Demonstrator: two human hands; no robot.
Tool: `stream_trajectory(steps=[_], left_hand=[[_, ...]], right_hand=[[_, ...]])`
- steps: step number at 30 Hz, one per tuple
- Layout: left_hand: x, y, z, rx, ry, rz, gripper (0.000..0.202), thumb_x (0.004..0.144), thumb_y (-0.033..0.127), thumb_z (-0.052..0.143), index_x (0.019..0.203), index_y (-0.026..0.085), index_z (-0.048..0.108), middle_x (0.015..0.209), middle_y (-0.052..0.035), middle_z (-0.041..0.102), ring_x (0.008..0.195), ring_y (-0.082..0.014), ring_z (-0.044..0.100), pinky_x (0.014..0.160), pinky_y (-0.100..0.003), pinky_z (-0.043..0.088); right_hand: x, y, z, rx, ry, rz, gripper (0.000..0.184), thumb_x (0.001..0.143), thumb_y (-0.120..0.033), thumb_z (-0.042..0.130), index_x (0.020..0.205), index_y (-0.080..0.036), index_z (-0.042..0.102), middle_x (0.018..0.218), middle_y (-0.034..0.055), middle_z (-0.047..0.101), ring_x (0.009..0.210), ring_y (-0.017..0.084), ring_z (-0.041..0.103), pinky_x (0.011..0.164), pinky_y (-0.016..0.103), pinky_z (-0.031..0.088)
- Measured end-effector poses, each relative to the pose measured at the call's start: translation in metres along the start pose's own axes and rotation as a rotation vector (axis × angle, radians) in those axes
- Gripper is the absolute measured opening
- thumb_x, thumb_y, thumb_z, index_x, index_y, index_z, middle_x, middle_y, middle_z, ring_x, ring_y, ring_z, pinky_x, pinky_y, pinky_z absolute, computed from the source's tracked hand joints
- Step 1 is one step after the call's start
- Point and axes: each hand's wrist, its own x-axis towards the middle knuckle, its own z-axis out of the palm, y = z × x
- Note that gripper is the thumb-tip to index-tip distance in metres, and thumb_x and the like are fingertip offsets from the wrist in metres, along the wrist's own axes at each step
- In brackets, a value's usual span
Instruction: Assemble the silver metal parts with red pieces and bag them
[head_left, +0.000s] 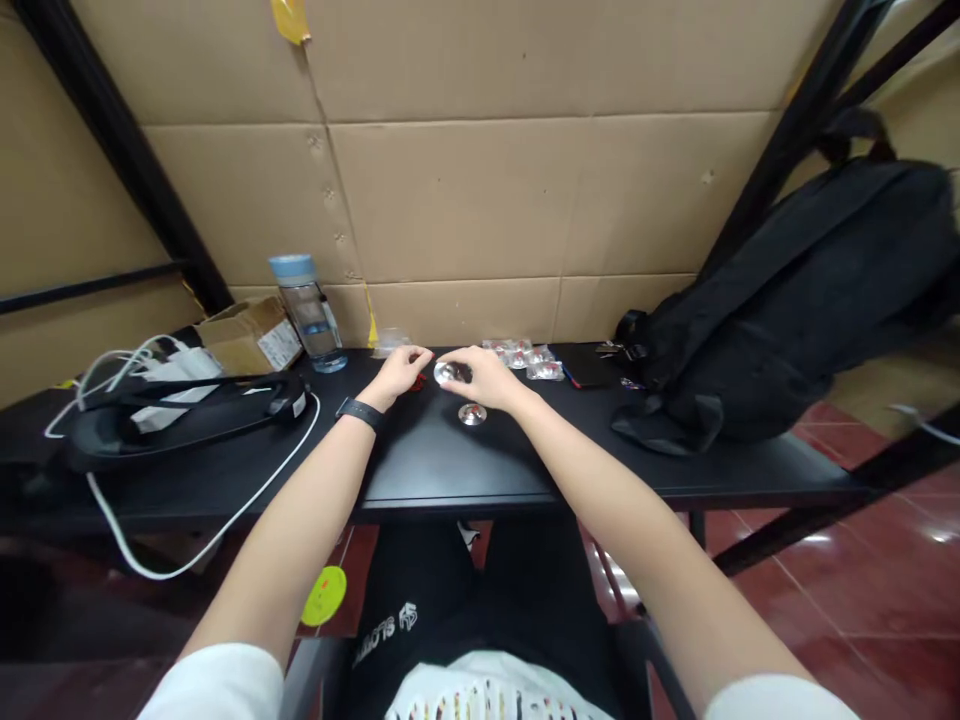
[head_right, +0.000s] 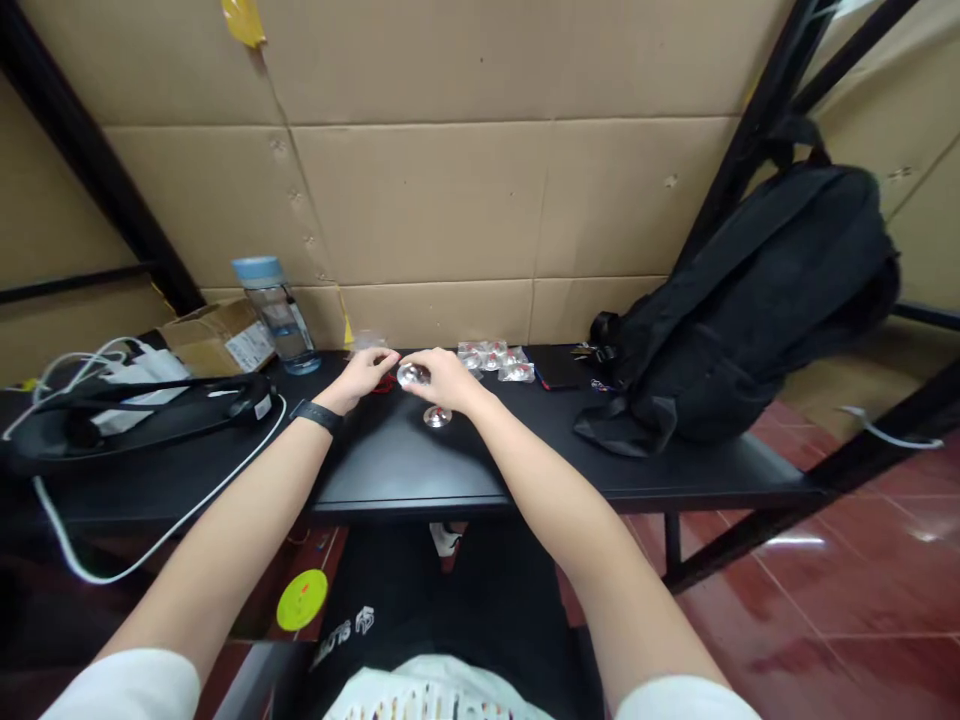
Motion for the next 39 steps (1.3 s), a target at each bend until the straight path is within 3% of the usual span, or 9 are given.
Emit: stream_trajectory(steps=[4, 11, 23, 30, 34, 37, 39], left_hand=[[-0.002, 0.007, 0.010, -0.346, -0.107, 0.039, 0.062, 0.074, 0.074, 0.072, 0.096, 0.016, 0.078, 0.098, -0.0094, 0.078, 0.096, -0.0274, 0.066, 0.092, -0.037, 0.048], [-0.006, 0.019, 0.017, -0.562, -0.159, 0.063, 0.056, 0.072, 0.066, 0.080, 0.098, 0.016, 0.078, 0.103, -0.0100, 0.077, 0.104, -0.0270, 0.066, 0.102, -0.039, 0.045], [-0.007, 0.017, 0.024, -0.407, -0.037, 0.159, 0.028, 0.081, 0.042, 0.078, 0.094, 0.017, 0.075, 0.105, -0.0093, 0.073, 0.105, -0.0266, 0.065, 0.102, -0.041, 0.045], [-0.006, 0.016, 0.026, -0.409, -0.012, 0.197, 0.024, 0.083, 0.041, 0.073, 0.089, 0.018, 0.073, 0.101, -0.0082, 0.073, 0.104, -0.0254, 0.065, 0.103, -0.041, 0.046], [-0.006, 0.016, 0.026, -0.338, 0.013, 0.231, 0.022, 0.082, 0.040, 0.074, 0.088, 0.018, 0.072, 0.103, -0.0085, 0.071, 0.104, -0.0251, 0.064, 0.103, -0.041, 0.046], [-0.006, 0.018, 0.025, -0.269, 0.074, 0.272, 0.022, 0.083, 0.040, 0.074, 0.087, 0.019, 0.071, 0.104, -0.0087, 0.069, 0.105, -0.0248, 0.064, 0.104, -0.042, 0.046], [-0.006, 0.019, 0.024, -0.218, 0.102, 0.298, 0.020, 0.085, 0.039, 0.071, 0.086, 0.019, 0.072, 0.105, -0.0083, 0.068, 0.105, -0.0242, 0.063, 0.104, -0.042, 0.046]], right_hand=[[-0.001, 0.010, -0.005, 0.141, 0.209, 0.080, 0.032, 0.086, -0.025, 0.072, 0.117, -0.021, 0.071, 0.112, 0.0074, 0.076, 0.097, 0.023, 0.071, 0.090, 0.037, 0.055], [0.001, 0.007, 0.007, 0.247, 0.215, 0.044, 0.036, 0.087, -0.023, 0.069, 0.123, -0.022, 0.065, 0.122, 0.0084, 0.071, 0.113, 0.025, 0.069, 0.102, 0.041, 0.055], [0.000, 0.009, 0.014, 0.422, 0.245, 0.126, 0.037, 0.085, -0.029, 0.071, 0.120, -0.022, 0.062, 0.123, 0.0083, 0.071, 0.119, 0.026, 0.069, 0.101, 0.041, 0.057], [0.000, 0.010, 0.015, 0.451, 0.244, 0.133, 0.038, 0.082, -0.032, 0.073, 0.118, -0.023, 0.063, 0.123, 0.0077, 0.069, 0.116, 0.026, 0.069, 0.103, 0.043, 0.056], [0.000, 0.008, 0.017, 0.536, 0.299, 0.202, 0.041, 0.078, -0.038, 0.077, 0.113, -0.023, 0.062, 0.126, 0.0084, 0.064, 0.108, 0.024, 0.072, 0.095, 0.039, 0.059], [0.001, 0.010, 0.019, 0.585, 0.374, 0.328, 0.041, 0.074, -0.046, 0.081, 0.099, -0.021, 0.061, 0.112, 0.0061, 0.066, 0.094, 0.021, 0.073, 0.088, 0.037, 0.060], [0.002, 0.011, 0.019, 0.605, 0.347, 0.392, 0.039, 0.077, -0.053, 0.078, 0.088, -0.020, 0.060, 0.096, 0.0039, 0.068, 0.085, 0.019, 0.072, 0.084, 0.036, 0.060]])
